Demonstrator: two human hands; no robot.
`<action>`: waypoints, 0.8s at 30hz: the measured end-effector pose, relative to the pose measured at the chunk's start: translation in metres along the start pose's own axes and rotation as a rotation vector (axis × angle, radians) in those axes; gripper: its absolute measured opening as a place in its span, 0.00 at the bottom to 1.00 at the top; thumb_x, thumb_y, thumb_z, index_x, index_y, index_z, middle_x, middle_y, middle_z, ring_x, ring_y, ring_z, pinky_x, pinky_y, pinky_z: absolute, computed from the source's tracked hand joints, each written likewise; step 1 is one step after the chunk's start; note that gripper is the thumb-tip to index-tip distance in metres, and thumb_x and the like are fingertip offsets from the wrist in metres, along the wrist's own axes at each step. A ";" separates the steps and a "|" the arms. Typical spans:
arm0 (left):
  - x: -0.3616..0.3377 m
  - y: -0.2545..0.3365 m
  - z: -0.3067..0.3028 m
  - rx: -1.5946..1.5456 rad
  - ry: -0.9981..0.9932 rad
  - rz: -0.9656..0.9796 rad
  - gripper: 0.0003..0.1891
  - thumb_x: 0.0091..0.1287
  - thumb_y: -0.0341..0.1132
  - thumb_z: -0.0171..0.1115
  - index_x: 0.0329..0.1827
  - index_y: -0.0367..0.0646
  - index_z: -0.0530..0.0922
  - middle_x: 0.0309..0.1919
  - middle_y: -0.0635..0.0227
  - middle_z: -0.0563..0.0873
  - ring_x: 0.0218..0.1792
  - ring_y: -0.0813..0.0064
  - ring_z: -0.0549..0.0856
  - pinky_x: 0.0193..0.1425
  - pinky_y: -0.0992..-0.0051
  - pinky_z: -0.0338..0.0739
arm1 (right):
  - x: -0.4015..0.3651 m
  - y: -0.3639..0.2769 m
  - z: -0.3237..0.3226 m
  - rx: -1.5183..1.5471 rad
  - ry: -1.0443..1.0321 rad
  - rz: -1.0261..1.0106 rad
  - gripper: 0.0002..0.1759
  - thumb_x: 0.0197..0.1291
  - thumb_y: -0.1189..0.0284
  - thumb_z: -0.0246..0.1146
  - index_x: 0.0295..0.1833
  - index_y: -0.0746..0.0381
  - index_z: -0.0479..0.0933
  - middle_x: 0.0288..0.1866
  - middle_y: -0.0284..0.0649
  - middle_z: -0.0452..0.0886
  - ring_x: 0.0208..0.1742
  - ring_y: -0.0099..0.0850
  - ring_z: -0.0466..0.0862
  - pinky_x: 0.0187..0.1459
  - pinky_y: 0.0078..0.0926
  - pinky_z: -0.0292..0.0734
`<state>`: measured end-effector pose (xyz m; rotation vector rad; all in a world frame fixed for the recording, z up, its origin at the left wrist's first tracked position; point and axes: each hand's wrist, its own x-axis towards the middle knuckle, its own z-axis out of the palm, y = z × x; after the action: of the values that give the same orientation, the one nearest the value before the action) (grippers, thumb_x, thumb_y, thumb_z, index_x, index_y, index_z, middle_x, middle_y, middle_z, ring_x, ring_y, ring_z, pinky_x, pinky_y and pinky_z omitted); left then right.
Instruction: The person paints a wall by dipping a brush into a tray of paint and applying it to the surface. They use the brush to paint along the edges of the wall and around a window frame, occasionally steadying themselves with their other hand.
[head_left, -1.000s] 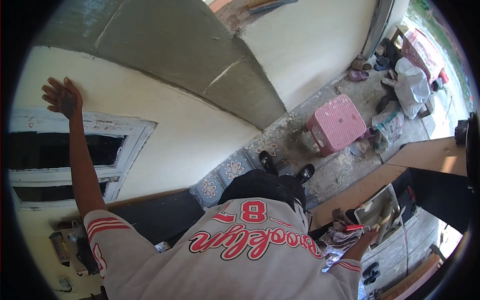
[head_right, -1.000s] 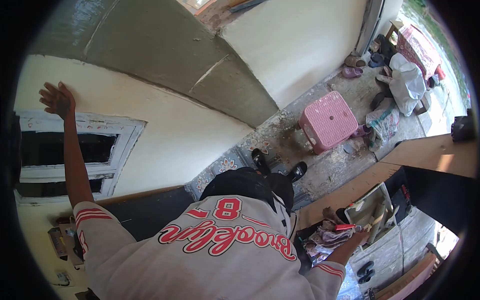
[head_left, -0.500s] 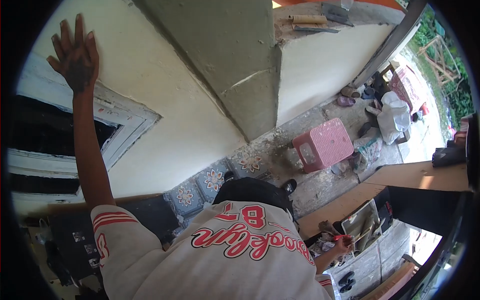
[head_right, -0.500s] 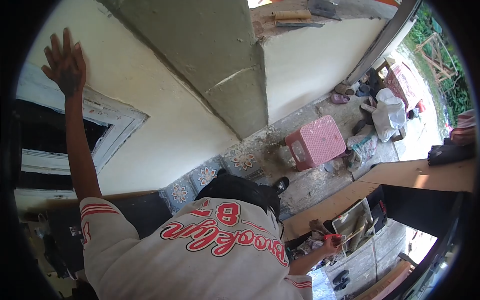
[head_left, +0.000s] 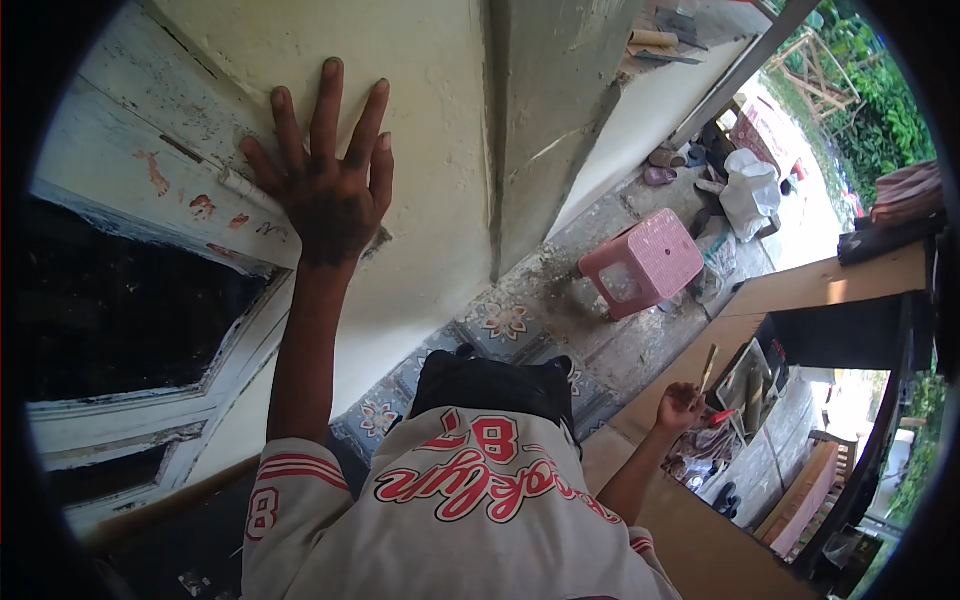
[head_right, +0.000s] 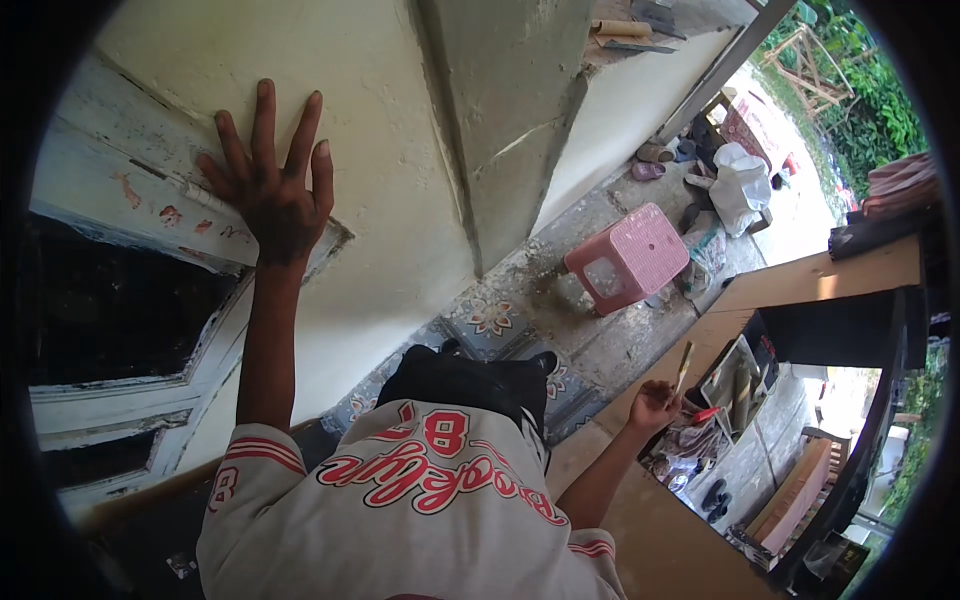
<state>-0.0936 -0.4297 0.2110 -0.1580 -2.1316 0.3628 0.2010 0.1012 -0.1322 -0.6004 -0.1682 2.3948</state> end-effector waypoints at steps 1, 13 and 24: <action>-0.001 -0.002 0.007 -0.015 0.003 0.021 0.20 0.74 0.50 0.51 0.68 0.75 0.77 0.77 0.73 0.66 0.78 0.47 0.56 0.77 0.38 0.32 | -0.003 0.014 0.001 0.012 0.016 -0.017 0.13 0.63 0.65 0.62 0.37 0.65 0.82 0.39 0.44 0.88 0.44 0.39 0.86 0.52 0.43 0.77; -0.018 0.004 0.019 -0.017 0.015 0.047 0.22 0.71 0.47 0.57 0.68 0.79 0.75 0.77 0.79 0.66 0.77 0.54 0.59 0.77 0.44 0.45 | -0.078 0.105 0.030 0.041 -0.100 0.168 0.13 0.67 0.65 0.59 0.38 0.63 0.82 0.37 0.40 0.87 0.47 0.34 0.85 0.53 0.38 0.78; -0.027 0.004 0.013 -0.143 -0.035 0.069 0.28 0.69 0.49 0.59 0.74 0.77 0.68 0.79 0.79 0.61 0.76 0.54 0.61 0.73 0.42 0.55 | -0.123 0.108 0.012 0.011 -0.022 0.170 0.14 0.69 0.63 0.58 0.39 0.63 0.82 0.37 0.39 0.87 0.46 0.34 0.85 0.52 0.38 0.78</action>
<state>-0.0895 -0.4350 0.1814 -0.3105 -2.1909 0.2546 0.2177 -0.0597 -0.1045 -0.6048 -0.1170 2.5657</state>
